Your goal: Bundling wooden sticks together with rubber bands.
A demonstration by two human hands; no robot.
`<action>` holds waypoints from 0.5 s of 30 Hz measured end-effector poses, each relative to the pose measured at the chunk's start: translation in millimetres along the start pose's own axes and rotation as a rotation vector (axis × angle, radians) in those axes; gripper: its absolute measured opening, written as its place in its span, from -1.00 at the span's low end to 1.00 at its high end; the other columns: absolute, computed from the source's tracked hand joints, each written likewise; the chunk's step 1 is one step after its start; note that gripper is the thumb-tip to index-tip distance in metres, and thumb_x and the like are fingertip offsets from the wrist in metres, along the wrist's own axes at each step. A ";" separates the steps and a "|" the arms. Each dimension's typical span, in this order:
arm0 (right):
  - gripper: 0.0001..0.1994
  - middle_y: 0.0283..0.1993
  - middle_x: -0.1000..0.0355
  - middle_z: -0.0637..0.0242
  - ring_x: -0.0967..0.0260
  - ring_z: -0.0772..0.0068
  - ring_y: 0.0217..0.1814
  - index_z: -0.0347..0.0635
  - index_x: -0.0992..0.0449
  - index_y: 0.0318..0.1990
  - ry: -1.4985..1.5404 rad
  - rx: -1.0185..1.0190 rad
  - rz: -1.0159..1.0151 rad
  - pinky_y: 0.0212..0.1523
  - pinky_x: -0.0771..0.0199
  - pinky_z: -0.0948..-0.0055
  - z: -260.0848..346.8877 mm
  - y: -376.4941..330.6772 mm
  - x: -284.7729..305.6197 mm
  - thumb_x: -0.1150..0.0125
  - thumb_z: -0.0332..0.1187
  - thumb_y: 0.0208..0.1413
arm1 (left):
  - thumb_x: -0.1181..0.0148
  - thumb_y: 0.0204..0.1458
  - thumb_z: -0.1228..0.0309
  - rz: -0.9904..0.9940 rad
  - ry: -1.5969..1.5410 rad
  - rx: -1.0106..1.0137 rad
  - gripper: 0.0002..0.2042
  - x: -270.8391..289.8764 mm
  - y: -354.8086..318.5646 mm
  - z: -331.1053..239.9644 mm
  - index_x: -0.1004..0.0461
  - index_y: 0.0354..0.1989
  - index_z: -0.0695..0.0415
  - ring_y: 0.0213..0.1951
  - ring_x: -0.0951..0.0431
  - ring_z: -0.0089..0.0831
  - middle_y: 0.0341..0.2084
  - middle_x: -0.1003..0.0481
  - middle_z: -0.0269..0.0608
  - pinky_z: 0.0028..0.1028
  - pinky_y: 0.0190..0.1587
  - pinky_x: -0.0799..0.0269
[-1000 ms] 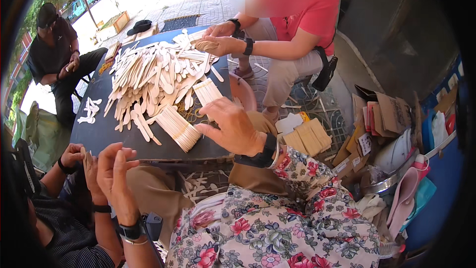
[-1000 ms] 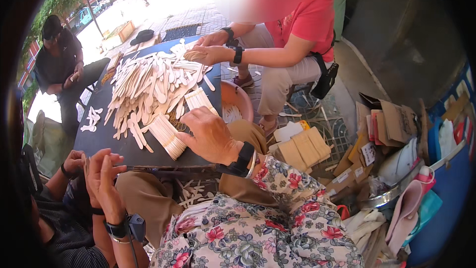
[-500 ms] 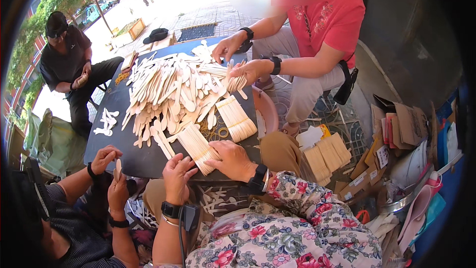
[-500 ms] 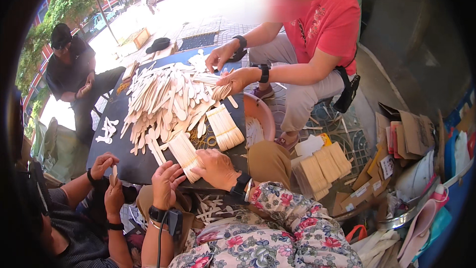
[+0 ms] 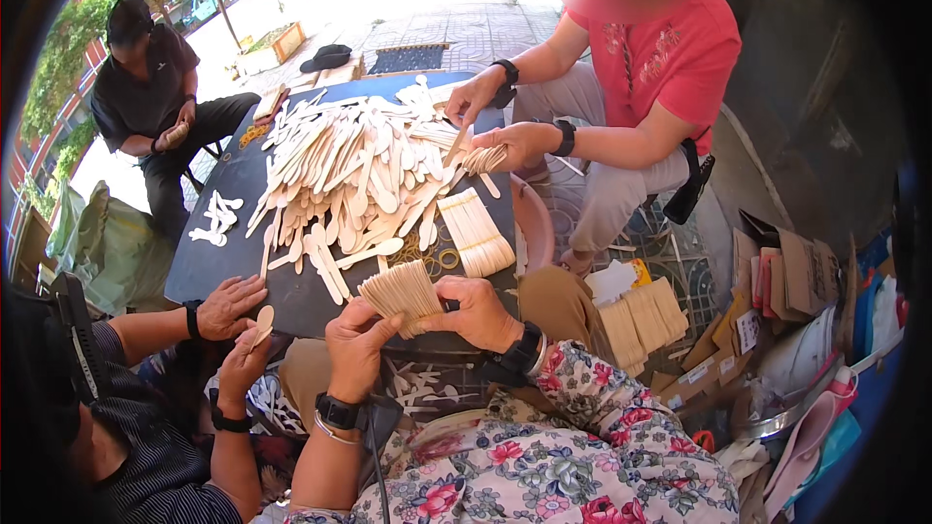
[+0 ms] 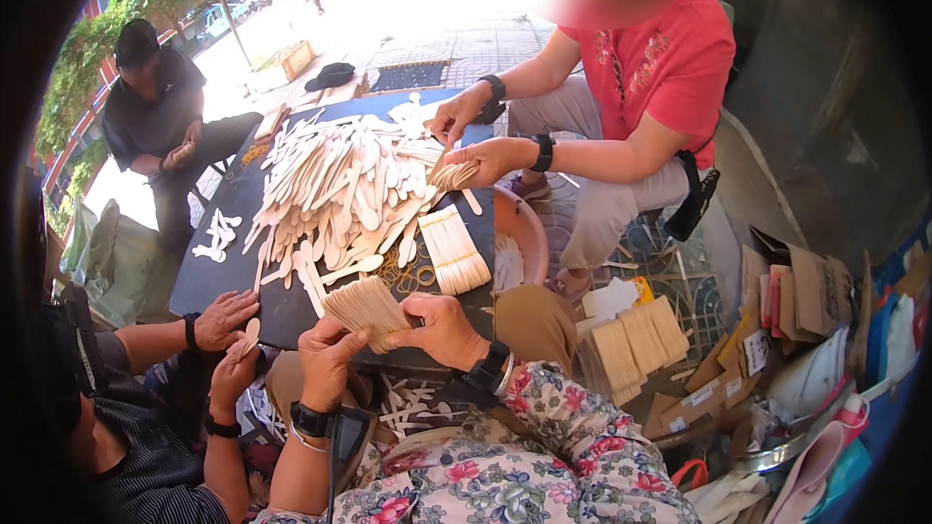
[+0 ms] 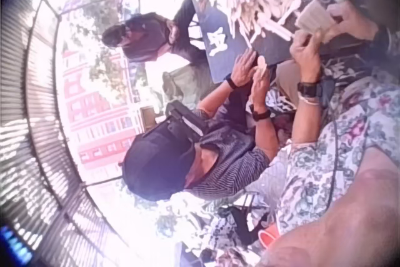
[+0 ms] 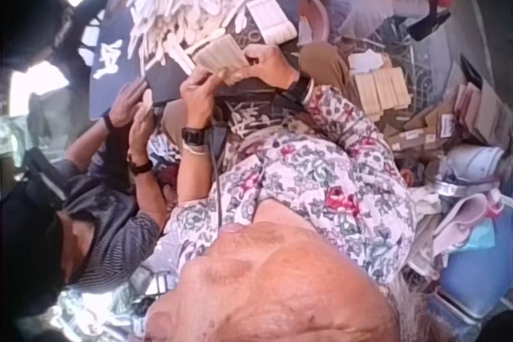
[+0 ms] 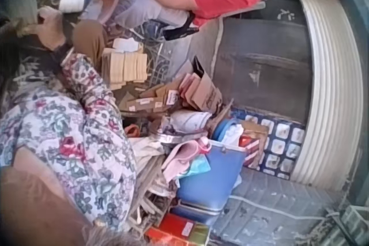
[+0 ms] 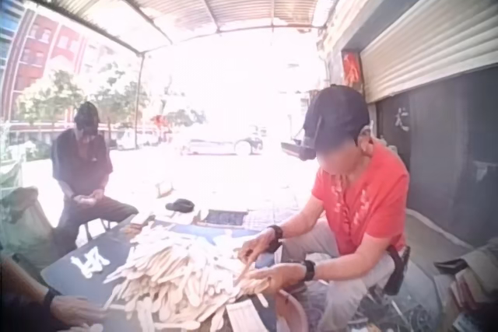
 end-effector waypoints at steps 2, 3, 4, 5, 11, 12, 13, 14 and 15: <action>-0.67 -0.43 -0.44 0.23 -0.43 0.32 -0.34 -0.30 -0.55 -0.32 0.025 0.019 0.002 -0.28 -0.41 0.40 -1.5 -2.4 0.2 -0.52 -0.31 -0.22 | -0.32 -0.01 0.58 0.028 -0.010 0.018 -0.80 -1.7 -1.1 0.7 -0.59 -0.18 0.30 -0.24 -0.51 -0.57 -0.26 -0.54 -0.29 -0.57 -0.15 -0.43; -0.68 -0.42 -0.46 0.23 -0.44 0.31 -0.33 -0.30 -0.56 -0.33 0.028 0.040 0.008 -0.27 -0.42 0.40 -0.4 -3.8 0.0 -0.52 -0.32 -0.22 | -0.32 -0.01 0.58 0.055 -0.020 0.034 -0.80 -2.7 -1.8 1.4 -0.59 -0.17 0.30 -0.21 -0.51 -0.57 -0.22 -0.54 -0.28 -0.56 -0.12 -0.43; -0.69 -0.41 -0.48 0.23 -0.45 0.29 -0.33 -0.29 -0.57 -0.34 0.030 0.061 0.014 -0.26 -0.43 0.39 0.9 -5.0 -0.5 -0.52 -0.32 -0.23 | -0.32 -0.01 0.58 0.055 -0.020 0.035 -0.80 0.2 -2.3 0.9 -0.59 -0.17 0.30 -0.21 -0.51 -0.57 -0.22 -0.54 -0.28 -0.56 -0.12 -0.43; -0.69 -0.41 -0.48 0.23 -0.45 0.29 -0.33 -0.29 -0.57 -0.34 0.030 0.059 0.013 -0.26 -0.43 0.39 0.6 -5.8 -0.9 -0.52 -0.32 -0.23 | -0.32 -0.01 0.56 0.095 0.091 -0.002 -0.79 0.4 -2.6 -3.0 -0.59 -0.17 0.30 -0.21 -0.50 -0.56 -0.22 -0.54 -0.27 -0.56 -0.12 -0.43; -0.70 -0.36 -0.51 0.23 -0.46 0.28 -0.30 -0.28 -0.59 -0.29 0.054 0.151 -0.003 -0.23 -0.44 0.40 3.5 -8.6 -1.7 -0.51 -0.36 -0.22 | -0.33 0.00 0.51 0.065 0.108 -0.059 -0.77 -6.7 -8.6 -42.1 -0.58 -0.16 0.30 -0.26 -0.49 -0.57 -0.28 -0.55 -0.25 -0.57 -0.17 -0.42; -0.70 -0.35 -0.51 0.22 -0.47 0.28 -0.29 -0.28 -0.59 -0.29 0.060 0.155 0.005 -0.23 -0.44 0.40 4.3 -8.9 -2.5 -0.51 -0.36 -0.21 | -0.33 0.01 0.50 0.101 0.208 -0.096 -0.77 -6.4 -8.6 -45.8 -0.58 -0.15 0.30 -0.27 -0.49 -0.57 -0.30 -0.55 -0.25 -0.58 -0.18 -0.41; -0.70 -0.34 -0.51 0.21 -0.47 0.28 -0.28 -0.28 -0.59 -0.29 0.067 0.159 0.013 -0.22 -0.44 0.40 4.8 -9.2 -3.0 -0.51 -0.35 -0.21 | -0.33 0.01 0.50 0.102 0.210 -0.097 -0.77 -5.2 -9.2 -46.4 -0.58 -0.15 0.30 -0.27 -0.49 -0.57 -0.30 -0.55 -0.25 -0.58 -0.18 -0.41; -0.70 -0.34 -0.51 0.21 -0.47 0.28 -0.28 -0.28 -0.59 -0.29 0.070 0.160 0.011 -0.22 -0.44 0.40 4.5 -9.6 -2.8 -0.51 -0.35 -0.21 | -0.33 0.01 0.50 0.107 0.223 -0.080 -0.77 -4.1 -10.0 -45.8 -0.57 -0.15 0.31 -0.26 -0.49 -0.57 -0.30 -0.55 -0.26 -0.58 -0.17 -0.41; -0.69 -0.33 -0.52 0.21 -0.47 0.28 -0.27 -0.27 -0.59 -0.28 0.088 0.129 0.056 -0.22 -0.45 0.40 1.3 -10.0 -5.5 -0.50 -0.35 -0.20 | -0.33 0.02 0.49 0.113 0.237 -0.062 -0.77 -3.8 -10.7 -45.2 -0.57 -0.15 0.31 -0.26 -0.49 -0.57 -0.29 -0.55 -0.26 -0.58 -0.17 -0.41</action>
Point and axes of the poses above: each hand's wrist, its own y-axis towards the middle knuckle, its own x-axis out of the back of the hand, z = x × y, the point moved 7 cm from there along y, towards the middle knuckle
